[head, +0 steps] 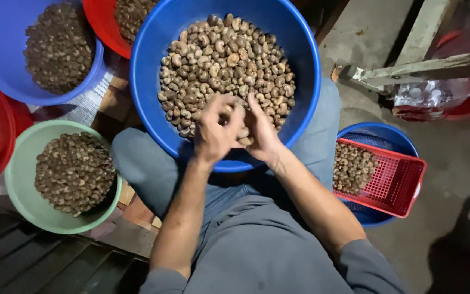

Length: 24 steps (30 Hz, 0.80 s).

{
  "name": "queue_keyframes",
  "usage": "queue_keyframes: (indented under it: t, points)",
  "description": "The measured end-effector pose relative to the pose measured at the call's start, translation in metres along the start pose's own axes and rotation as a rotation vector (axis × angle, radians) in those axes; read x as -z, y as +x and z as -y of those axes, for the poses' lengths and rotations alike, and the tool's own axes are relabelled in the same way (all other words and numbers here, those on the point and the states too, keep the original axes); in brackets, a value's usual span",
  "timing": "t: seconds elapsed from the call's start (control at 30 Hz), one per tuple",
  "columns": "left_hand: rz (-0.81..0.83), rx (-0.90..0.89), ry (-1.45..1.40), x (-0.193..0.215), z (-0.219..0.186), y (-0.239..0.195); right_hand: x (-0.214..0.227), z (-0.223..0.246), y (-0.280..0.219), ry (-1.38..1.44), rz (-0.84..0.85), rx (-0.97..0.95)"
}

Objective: The person sorts brown nuts in a large blue basin resting on their lap, picking up individual nuts and transferring them into a red basket to the right. The person continues this sorting process throughout the video.

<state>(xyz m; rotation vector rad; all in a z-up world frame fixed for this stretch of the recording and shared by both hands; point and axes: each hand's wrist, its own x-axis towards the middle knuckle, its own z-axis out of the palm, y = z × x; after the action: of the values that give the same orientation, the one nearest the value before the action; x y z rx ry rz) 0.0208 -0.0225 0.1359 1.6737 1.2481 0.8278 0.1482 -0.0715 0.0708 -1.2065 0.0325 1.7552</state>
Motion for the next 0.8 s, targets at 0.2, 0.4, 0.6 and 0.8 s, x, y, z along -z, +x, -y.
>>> queue_keyframes:
  t: [0.2,0.4,0.6,0.8]
  points:
    - [0.031,-0.431,-0.054,-0.012,-0.015,-0.020,0.006,-0.003,0.014,0.296,0.108,-0.011]
    - [-0.111,-0.386,-0.189,-0.007,0.020,-0.001,0.000,0.037,-0.029,0.190,0.184,0.051]
    - [0.155,-0.390,0.247,-0.044,0.065,0.015,0.084,0.083,-0.069,0.174,0.098,0.270]
    - [0.387,-0.654,0.552,-0.108,0.048,0.018,0.211,0.091,-0.103,0.195,-0.201,0.428]
